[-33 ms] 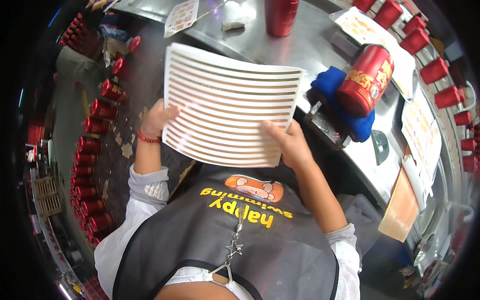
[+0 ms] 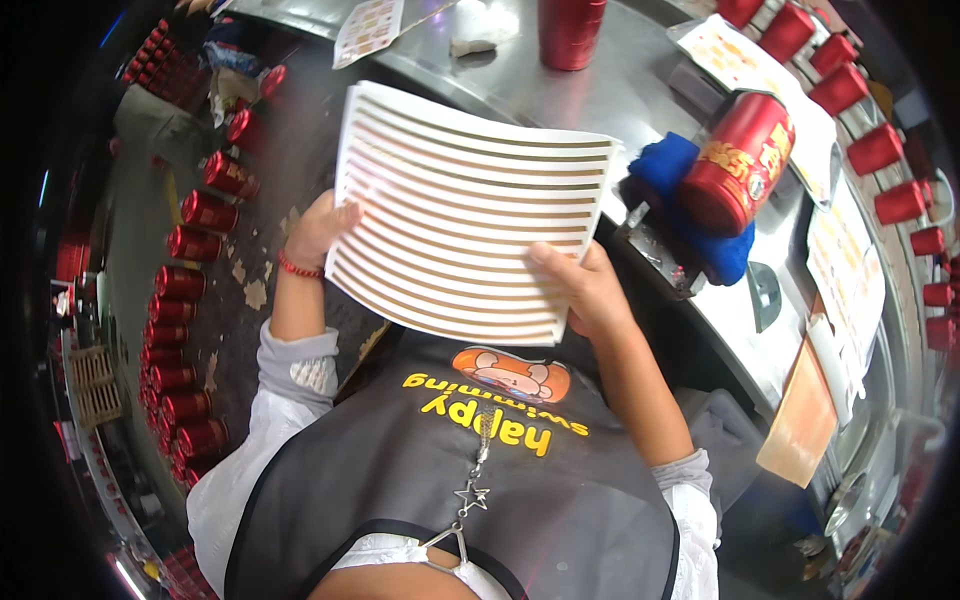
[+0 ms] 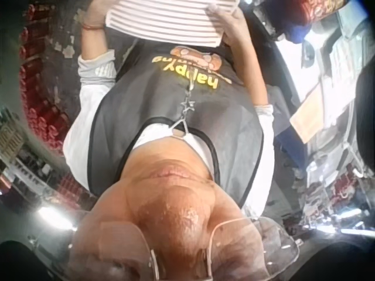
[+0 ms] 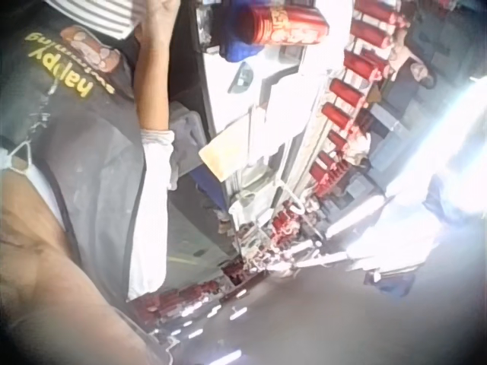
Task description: The person handles striped paper sheets and then applies gold stickers to red cylindrical cans. They peel stickers from a sheet, place them on the cans, and smooth them with a green tool. The cans are placed on a metal workbench.
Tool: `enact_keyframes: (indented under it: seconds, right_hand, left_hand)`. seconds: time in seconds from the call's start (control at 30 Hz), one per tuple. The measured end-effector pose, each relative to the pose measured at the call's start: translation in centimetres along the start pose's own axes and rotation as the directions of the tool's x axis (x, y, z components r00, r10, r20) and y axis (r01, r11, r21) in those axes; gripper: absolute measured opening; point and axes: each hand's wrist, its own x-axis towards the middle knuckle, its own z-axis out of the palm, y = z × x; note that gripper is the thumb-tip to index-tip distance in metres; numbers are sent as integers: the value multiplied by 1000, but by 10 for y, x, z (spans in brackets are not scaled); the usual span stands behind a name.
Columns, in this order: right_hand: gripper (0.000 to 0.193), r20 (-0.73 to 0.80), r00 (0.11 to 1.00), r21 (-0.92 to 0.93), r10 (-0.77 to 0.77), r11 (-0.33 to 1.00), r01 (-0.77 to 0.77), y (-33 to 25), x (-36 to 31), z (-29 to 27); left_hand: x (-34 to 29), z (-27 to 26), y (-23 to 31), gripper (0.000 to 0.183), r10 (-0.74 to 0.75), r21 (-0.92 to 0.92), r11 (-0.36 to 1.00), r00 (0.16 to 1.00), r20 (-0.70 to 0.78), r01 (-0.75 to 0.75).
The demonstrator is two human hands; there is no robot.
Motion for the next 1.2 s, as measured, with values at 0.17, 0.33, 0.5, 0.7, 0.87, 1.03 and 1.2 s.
enact_keyframes:
  seconds: [0.17,0.33,0.5,0.7,0.87,1.03,1.2]
  right_hand:
    - [28,-77,996,-8,43,999,-44,-7,1,2]
    - [32,-113,990,157,-88,982,105,7,12,10]
    - [41,-163,984,185,-78,977,108,11,5,35]
    - [39,107,963,-864,-246,457,213,-42,-40,-5]
    - [56,705,679,-674,-205,105,732,-68,-37,59]
    - [55,817,577,-565,26,246,788,-36,-20,76]
    - [56,818,532,-562,219,500,659,-5,1,60]
  left_hand:
    - [1,-7,-22,100,137,-294,946,990,-13,-135]
    - [-2,56,-43,98,334,-502,809,942,-34,-305]
    - [17,98,-69,46,148,-501,802,921,-360,-325]
    - [-14,55,-36,47,-27,-551,826,967,-252,-120]
    - [-37,44,-35,45,-236,-510,859,925,-299,55]
    - [-57,49,-44,45,-317,-600,783,936,-156,165]
    - [-67,61,-75,49,-465,-668,697,874,-143,262]
